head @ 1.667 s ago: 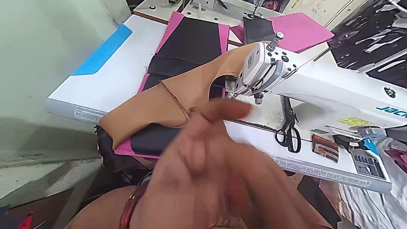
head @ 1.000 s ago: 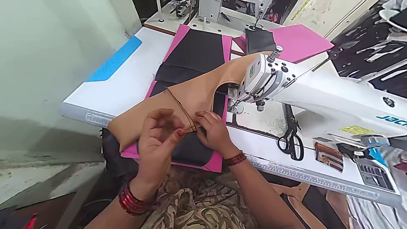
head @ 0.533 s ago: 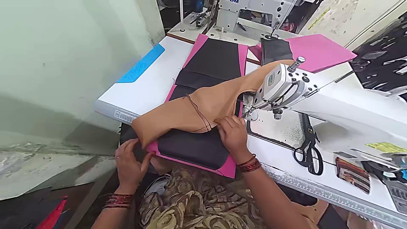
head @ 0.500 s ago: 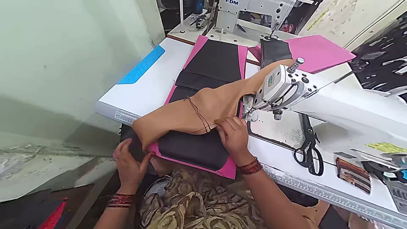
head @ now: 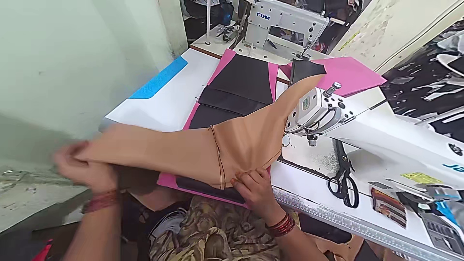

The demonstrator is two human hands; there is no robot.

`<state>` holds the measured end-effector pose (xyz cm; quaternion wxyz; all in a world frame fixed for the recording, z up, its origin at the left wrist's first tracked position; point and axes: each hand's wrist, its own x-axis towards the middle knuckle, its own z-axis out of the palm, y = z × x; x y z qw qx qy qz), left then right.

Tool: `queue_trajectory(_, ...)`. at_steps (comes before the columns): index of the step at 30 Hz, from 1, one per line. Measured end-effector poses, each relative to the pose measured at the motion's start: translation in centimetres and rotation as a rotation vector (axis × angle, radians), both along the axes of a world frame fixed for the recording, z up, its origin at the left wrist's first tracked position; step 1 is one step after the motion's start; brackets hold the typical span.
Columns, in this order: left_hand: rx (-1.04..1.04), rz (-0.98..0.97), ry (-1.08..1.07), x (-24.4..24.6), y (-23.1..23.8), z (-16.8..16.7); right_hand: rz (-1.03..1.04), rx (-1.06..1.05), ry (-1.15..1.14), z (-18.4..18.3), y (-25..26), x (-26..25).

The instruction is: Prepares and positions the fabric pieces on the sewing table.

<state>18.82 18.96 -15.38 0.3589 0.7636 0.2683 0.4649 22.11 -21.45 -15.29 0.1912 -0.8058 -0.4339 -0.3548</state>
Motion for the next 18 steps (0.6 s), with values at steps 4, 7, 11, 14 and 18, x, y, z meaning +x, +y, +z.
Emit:
queue_trajectory(4, 0.432, -0.108, -0.105, 7.5, 1.9, 11.0, -0.040, 0.012, 0.131, 0.3, 1.2, 1.4)
queue_trajectory(7, 0.692, -0.138, -0.103, 12.4, -2.6, 20.3, -0.131, 0.027, 0.168, 0.6, 1.9, 2.5)
queue_trajectory(11, 0.929, -0.324, 0.221, 19.0, -3.9, 22.2, -0.283, 0.053, 0.245, 1.0, 2.0, 3.2)
queue_trajectory(14, 0.897, -0.523, 0.427, 19.2, -5.2, 17.7, -0.336, 0.067, 0.278, 1.1, 1.9, 3.6)
queue_trajectory(18, 0.904, -1.044, 0.311, 13.8, -10.6, 8.3, -0.366, 0.058, 0.285, 0.8, 2.0, 3.9)
